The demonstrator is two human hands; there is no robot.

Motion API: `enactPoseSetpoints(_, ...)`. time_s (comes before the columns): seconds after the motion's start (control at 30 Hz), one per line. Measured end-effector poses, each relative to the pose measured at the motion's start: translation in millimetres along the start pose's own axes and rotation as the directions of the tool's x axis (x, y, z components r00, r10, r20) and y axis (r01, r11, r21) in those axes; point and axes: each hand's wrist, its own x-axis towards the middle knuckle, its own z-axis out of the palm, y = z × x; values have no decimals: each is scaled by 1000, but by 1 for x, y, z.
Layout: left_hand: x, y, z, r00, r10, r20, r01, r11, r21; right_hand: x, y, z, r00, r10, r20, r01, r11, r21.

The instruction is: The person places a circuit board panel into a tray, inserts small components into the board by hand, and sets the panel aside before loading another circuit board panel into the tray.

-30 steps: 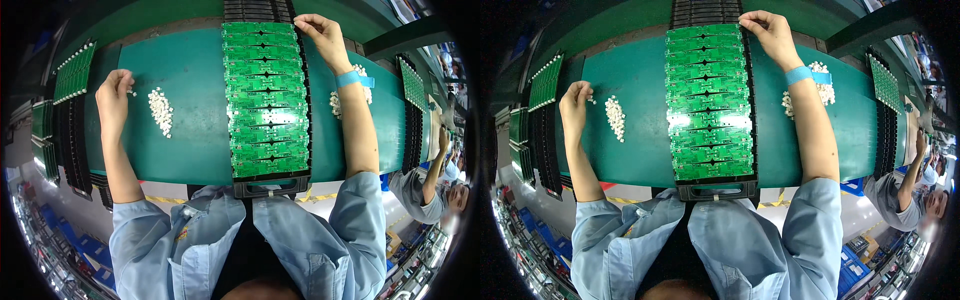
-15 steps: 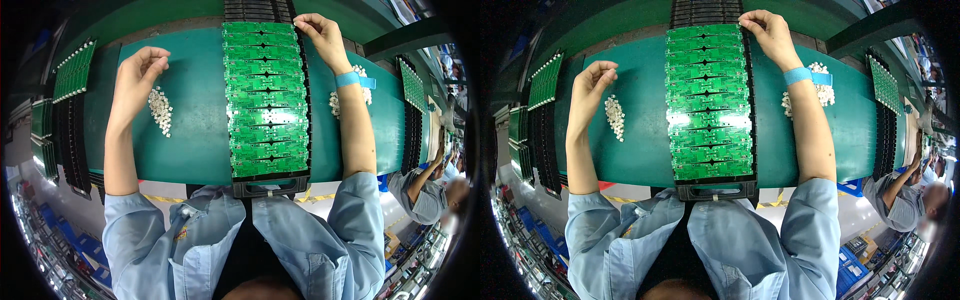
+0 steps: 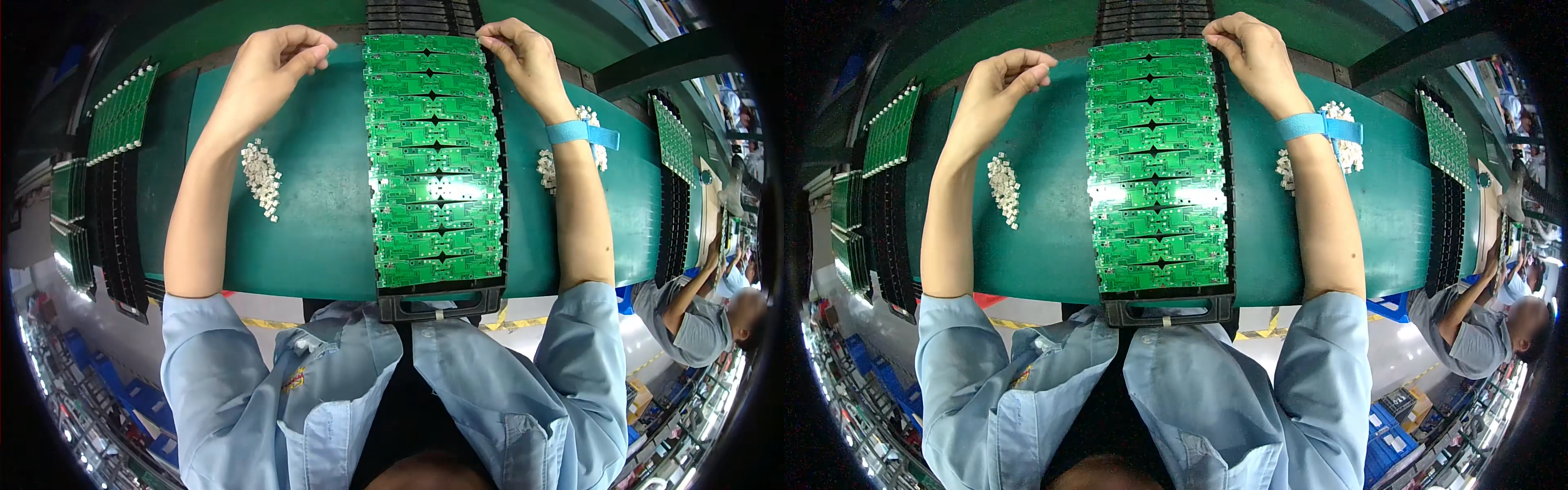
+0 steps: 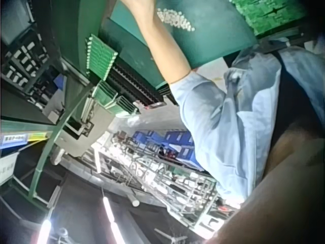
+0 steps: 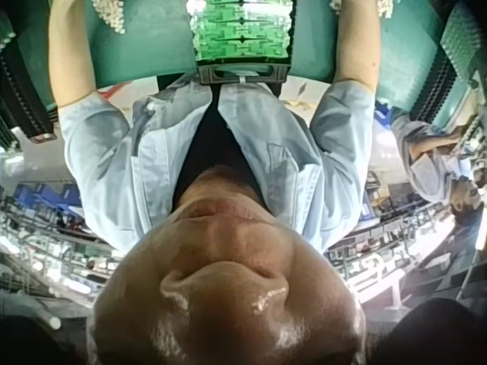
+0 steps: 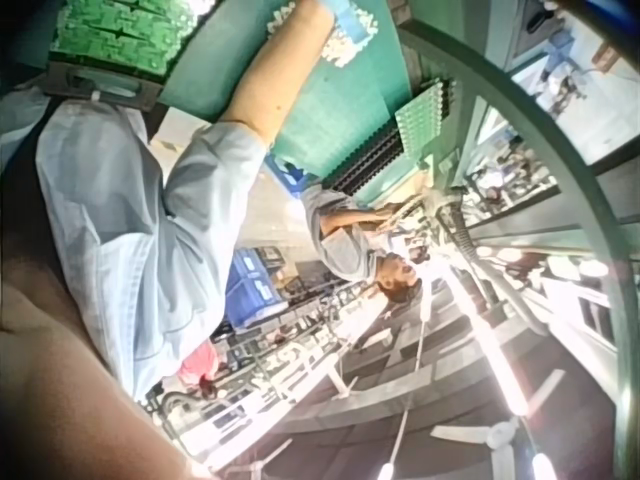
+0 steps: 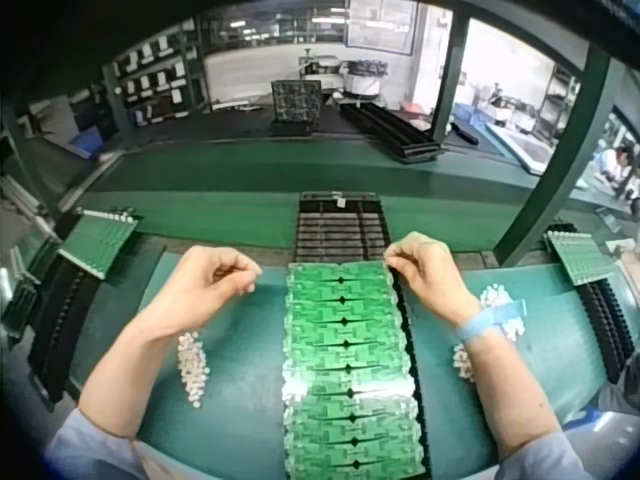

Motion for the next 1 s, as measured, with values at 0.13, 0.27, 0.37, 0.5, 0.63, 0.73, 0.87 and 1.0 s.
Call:
enactPoseSetpoints(0.13, 4, 26, 18, 998, 62, -10, -63, 993, -102, -2, 3, -17, 998, 6, -60, -14, 991, -134)
enactPoseSetpoints(0.27, 11, 20, 19, 996, 83, -15, -84, 979, -185, -14, 27, -69, 985, 168, 26, -129, 838, -530)
enactPoseSetpoints(0.37, 33, -12, 14, 997, 28, 79, -13, 982, -187, -38, 34, -116, 905, 394, 164, -192, 719, -668)
enactPoseSetpoints(0.5, 37, -16, 17, 996, 29, 82, -15, 986, -165, -53, 38, -116, 849, 442, 290, -207, 783, -587)
enactPoseSetpoints(0.63, 39, -17, 16, 997, 27, 77, -15, 987, -162, -56, 25, -111, 827, 464, 316, -196, 766, -613)
enactPoseSetpoints(0.73, 39, -17, 15, 997, 28, 74, -16, 986, -168, -56, 20, -109, 827, 476, 297, -177, 724, -667)
enactPoseSetpoints(0.87, 37, -12, 17, 999, 18, 43, -12, 990, -140, -60, 35, -112, 905, 387, 176, -194, 744, -640)
enactPoseSetpoints(1.0, 37, -15, 16, 998, 14, 62, -5, 989, -150, -61, 40, -108, 883, 411, 227, -195, 761, -619)
